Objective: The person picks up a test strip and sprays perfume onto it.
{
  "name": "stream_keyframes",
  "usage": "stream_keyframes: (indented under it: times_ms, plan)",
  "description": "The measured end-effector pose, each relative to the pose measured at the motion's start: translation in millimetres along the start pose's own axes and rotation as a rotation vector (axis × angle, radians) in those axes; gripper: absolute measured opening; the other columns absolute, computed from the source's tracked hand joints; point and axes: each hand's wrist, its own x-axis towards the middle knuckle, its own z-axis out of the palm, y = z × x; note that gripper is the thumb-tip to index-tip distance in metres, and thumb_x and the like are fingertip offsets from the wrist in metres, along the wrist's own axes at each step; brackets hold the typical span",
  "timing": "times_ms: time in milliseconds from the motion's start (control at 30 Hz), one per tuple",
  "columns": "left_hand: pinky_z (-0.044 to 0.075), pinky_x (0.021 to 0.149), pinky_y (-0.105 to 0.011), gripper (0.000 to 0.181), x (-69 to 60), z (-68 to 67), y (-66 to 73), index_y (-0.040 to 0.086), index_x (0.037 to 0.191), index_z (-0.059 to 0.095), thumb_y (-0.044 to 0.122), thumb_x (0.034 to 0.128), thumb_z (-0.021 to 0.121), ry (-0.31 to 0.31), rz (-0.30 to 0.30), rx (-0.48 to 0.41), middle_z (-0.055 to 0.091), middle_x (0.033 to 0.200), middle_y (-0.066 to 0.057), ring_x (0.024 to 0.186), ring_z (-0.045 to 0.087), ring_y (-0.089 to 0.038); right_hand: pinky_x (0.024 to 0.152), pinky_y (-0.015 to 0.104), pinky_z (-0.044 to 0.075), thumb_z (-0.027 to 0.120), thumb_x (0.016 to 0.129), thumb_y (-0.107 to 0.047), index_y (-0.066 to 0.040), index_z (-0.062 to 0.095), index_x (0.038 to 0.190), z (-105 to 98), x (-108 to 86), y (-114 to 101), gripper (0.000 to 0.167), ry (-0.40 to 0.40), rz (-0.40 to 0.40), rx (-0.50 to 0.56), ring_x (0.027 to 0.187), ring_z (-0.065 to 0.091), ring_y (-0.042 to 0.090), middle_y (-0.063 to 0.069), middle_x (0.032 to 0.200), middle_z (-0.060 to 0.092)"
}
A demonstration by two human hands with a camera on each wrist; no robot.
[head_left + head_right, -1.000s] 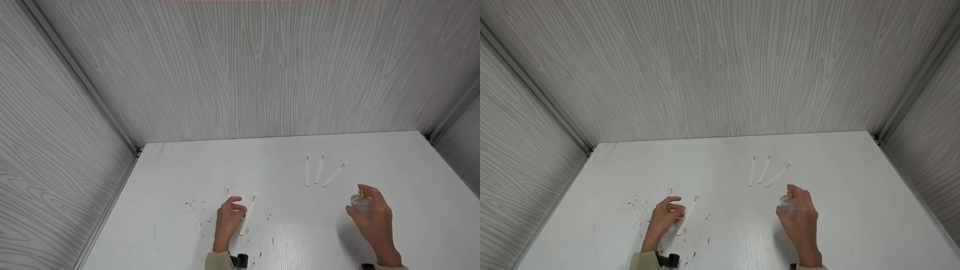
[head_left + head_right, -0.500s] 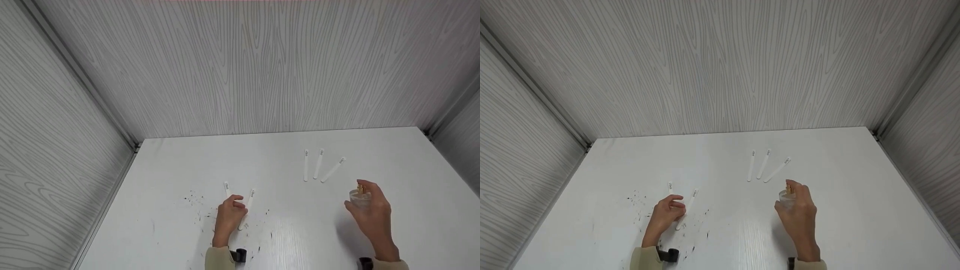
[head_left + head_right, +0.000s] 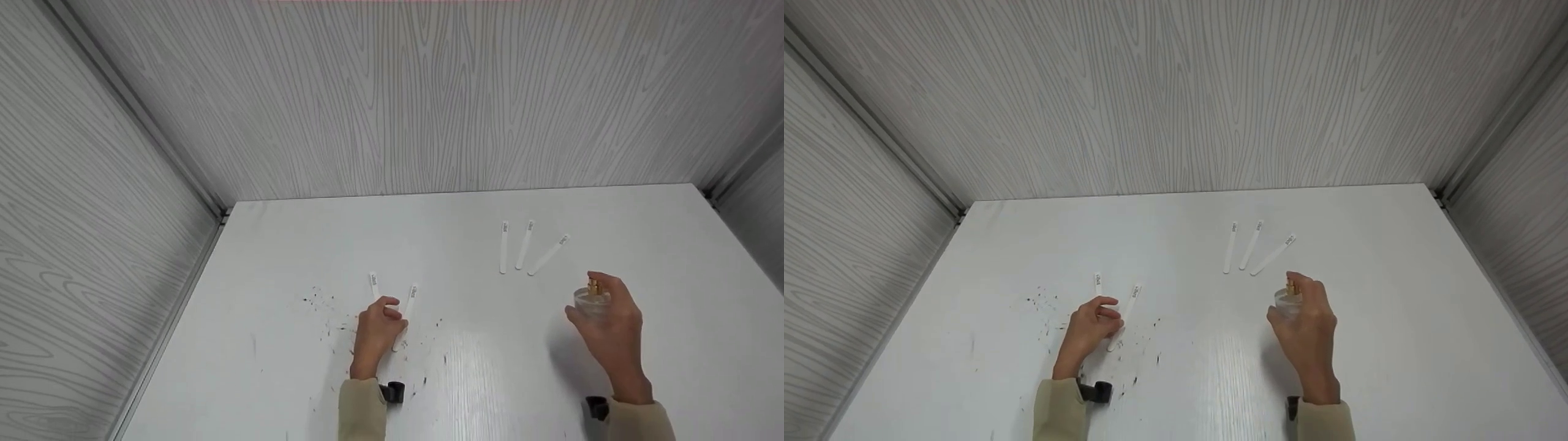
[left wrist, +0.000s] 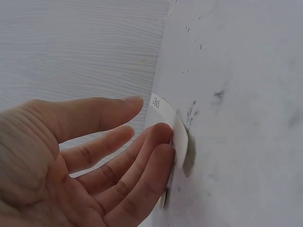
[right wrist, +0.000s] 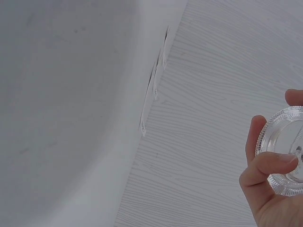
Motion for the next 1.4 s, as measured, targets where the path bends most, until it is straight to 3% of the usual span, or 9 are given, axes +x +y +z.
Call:
stream_keyframes:
  times_ms: [167, 500, 800, 967, 1267, 1400]
  plan:
    - [0.057, 0.074, -0.041, 0.034, 4.0, 0.4, 3.5, -0.003, 0.117, 0.067, -0.001, 0.0841, 0.075, 0.021, 0.02, 0.006, 0.071, 0.091, -0.01, 0.079, 0.069, -0.023, 0.082, 0.012, 0.035, 0.074, 0.065, 0.025, 0.011, 0.059, 0.121, -0.7, 2.2, 0.5, 0.06, 0.012, 0.007, 0.004, 0.1, 0.047, -0.004, 0.028, 0.114, 0.065]
    - [0.059, 0.072, -0.04, 0.037, 3.3, 1.9, 6.7, -0.005, 0.114, 0.067, -0.007, 0.0775, 0.076, 0.05, -0.013, -0.02, 0.07, 0.092, -0.014, 0.079, 0.069, -0.024, 0.081, 0.013, 0.035, 0.074, 0.064, 0.027, 0.011, 0.059, 0.121, -1.0, 3.1, 0.8, 0.06, 0.009, 0.01, 0.008, 0.099, 0.047, -0.004, 0.028, 0.115, 0.066]
    - [0.055, 0.065, -0.041, 0.038, -4.1, 3.6, 8.9, -0.003, 0.112, 0.069, -0.009, 0.0754, 0.079, 0.087, 0.009, 0.143, 0.065, 0.084, -0.01, 0.071, 0.061, -0.024, 0.081, 0.012, 0.035, 0.074, 0.064, 0.024, 0.01, 0.06, 0.12, 1.8, 1.8, 2.1, 0.059, 0.0, 0.012, -0.02, 0.099, 0.047, -0.004, 0.028, 0.113, 0.066]
    - [0.055, 0.062, -0.04, 0.035, -6.7, 6.2, 9.9, -0.004, 0.112, 0.069, -0.013, 0.078, 0.072, 0.11, 0.018, 0.206, 0.065, 0.085, -0.012, 0.07, 0.06, -0.023, 0.08, 0.011, 0.035, 0.075, 0.064, 0.023, 0.009, 0.061, 0.12, 3.2, 0.5, 2.5, 0.059, 0.002, 0.012, -0.019, 0.098, 0.048, -0.002, 0.027, 0.111, 0.066]
    - [0.059, 0.067, -0.043, 0.026, -9.3, 8.1, 9.1, -0.008, 0.108, 0.07, -0.016, 0.0834, 0.065, 0.15, 0.028, 0.222, 0.07, 0.089, -0.017, 0.072, 0.064, -0.025, 0.08, 0.013, 0.034, 0.076, 0.064, 0.023, 0.01, 0.061, 0.119, 4.6, -0.4, 1.7, 0.059, -0.011, 0.034, -0.038, 0.096, 0.056, 0.023, 0.028, 0.112, 0.067]
    - [0.06, 0.068, -0.044, 0.023, -8.0, 7.6, 8.4, -0.01, 0.102, 0.071, -0.017, 0.081, 0.068, 0.162, 0.041, 0.219, 0.07, 0.086, -0.019, 0.072, 0.067, -0.028, 0.078, 0.013, 0.035, 0.076, 0.065, 0.023, 0.009, 0.06, 0.12, 3.5, 0.3, 0.9, 0.059, -0.012, 0.042, -0.042, 0.094, 0.056, 0.026, 0.028, 0.111, 0.066]
